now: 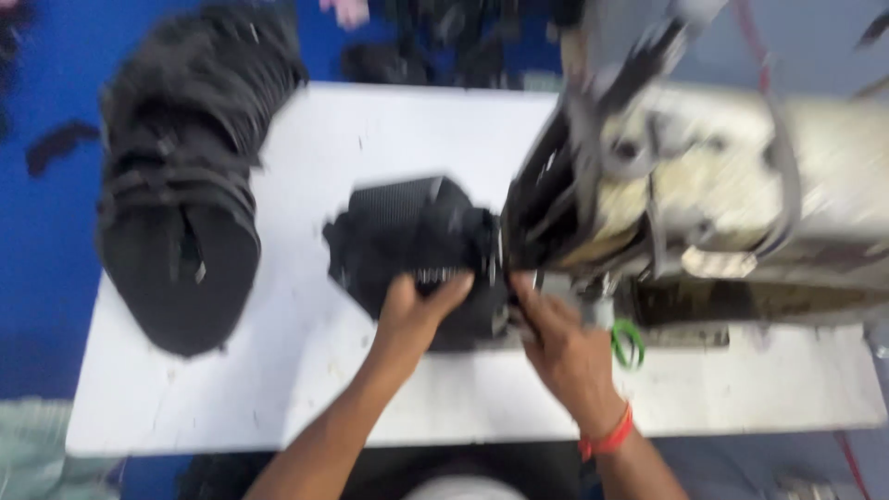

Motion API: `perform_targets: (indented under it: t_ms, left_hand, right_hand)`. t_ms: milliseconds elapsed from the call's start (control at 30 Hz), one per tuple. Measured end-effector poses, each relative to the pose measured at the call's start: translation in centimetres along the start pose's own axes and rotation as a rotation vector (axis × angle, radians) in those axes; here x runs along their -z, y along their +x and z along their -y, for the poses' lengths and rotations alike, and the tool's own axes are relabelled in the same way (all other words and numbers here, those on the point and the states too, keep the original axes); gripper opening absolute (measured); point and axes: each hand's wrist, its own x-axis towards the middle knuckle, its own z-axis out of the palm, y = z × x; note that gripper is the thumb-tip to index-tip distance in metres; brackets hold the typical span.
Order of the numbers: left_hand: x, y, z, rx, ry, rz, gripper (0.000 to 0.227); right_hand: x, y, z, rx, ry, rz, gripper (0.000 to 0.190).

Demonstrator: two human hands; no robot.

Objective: The person uses a sewing machine to stitch straps onto black sandals. They guide the sandals under the needle, sew along the edges, and use green scissors to cut the thread after each piece is finished. The completed sandals are placed in a stack on the table.

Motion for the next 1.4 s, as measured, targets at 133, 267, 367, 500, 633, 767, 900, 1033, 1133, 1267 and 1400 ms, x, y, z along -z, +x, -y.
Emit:
perform_targets:
  t_ms: [133,267,367,500,633,767,900,1033,1133,1267,1400]
  left_hand:
    - [2.0,-2.8,-2.6,0.364,0.537,0.025,0.043]
    - [5.5,-5.8,-2.3,0.174,0.476,-0.214,0.049]
    - [7.5,-4.6,-1.9,-0.615,0.818,-0.472,0.042]
    - [7.7,-1.0,-2.8,0.012,0.333,-0.394,0.062]
    - [7.3,-2.8,-4.0,-0.078,0.322,-0.316,0.048]
    - [7.4,-5.4,-4.9,-0.333,0.477,-0.349,0.033]
    - [6.5,-7.3,-5.7,-0.471,0.553,-0.335,0.027]
    - [6.1,-7.9,-5.3,-0.538,0.543,-0.335,0.033]
    - [5.8,-8.2,-5.5,-0.548,0.551,-0.326,0.032]
    - [5.5,-8.5,-5.7,-0.522,0.547,-0.320,0.032]
    - [4.7,-9.3,-5.2,-0.530,0.645,-0.380,0.036]
  right_hand:
    - [-0.4,-0.3,-0.3,-0.093,0.019,0.087,0.066]
    - [-0.4,0.0,0.5,-0.125,0.093,0.105,0.071]
    - [-0.4,-0.5,0.8,-0.104,0.056,0.086,0.074]
    - [0.9,0.0,0.5,-0.186,0.030,0.196,0.068]
    - [4.3,-0.2,2.4,-0.337,0.018,0.300,0.054]
    - [5.8,0.3,5.6,-0.280,0.151,0.280,0.039]
    - [3.5,1.5,8.9,-0.064,0.084,0.257,0.047]
    - [0.9,3.5,9.9,0.093,-0.129,0.210,0.036]
    - [-0.1,3.9,9.7,0.163,-0.249,0.264,0.034]
    - [-0.5,4.2,9.9,0.206,-0.300,0.298,0.035]
    - [-0.9,3.8,10.2,0.226,-0.316,0.240,0.034]
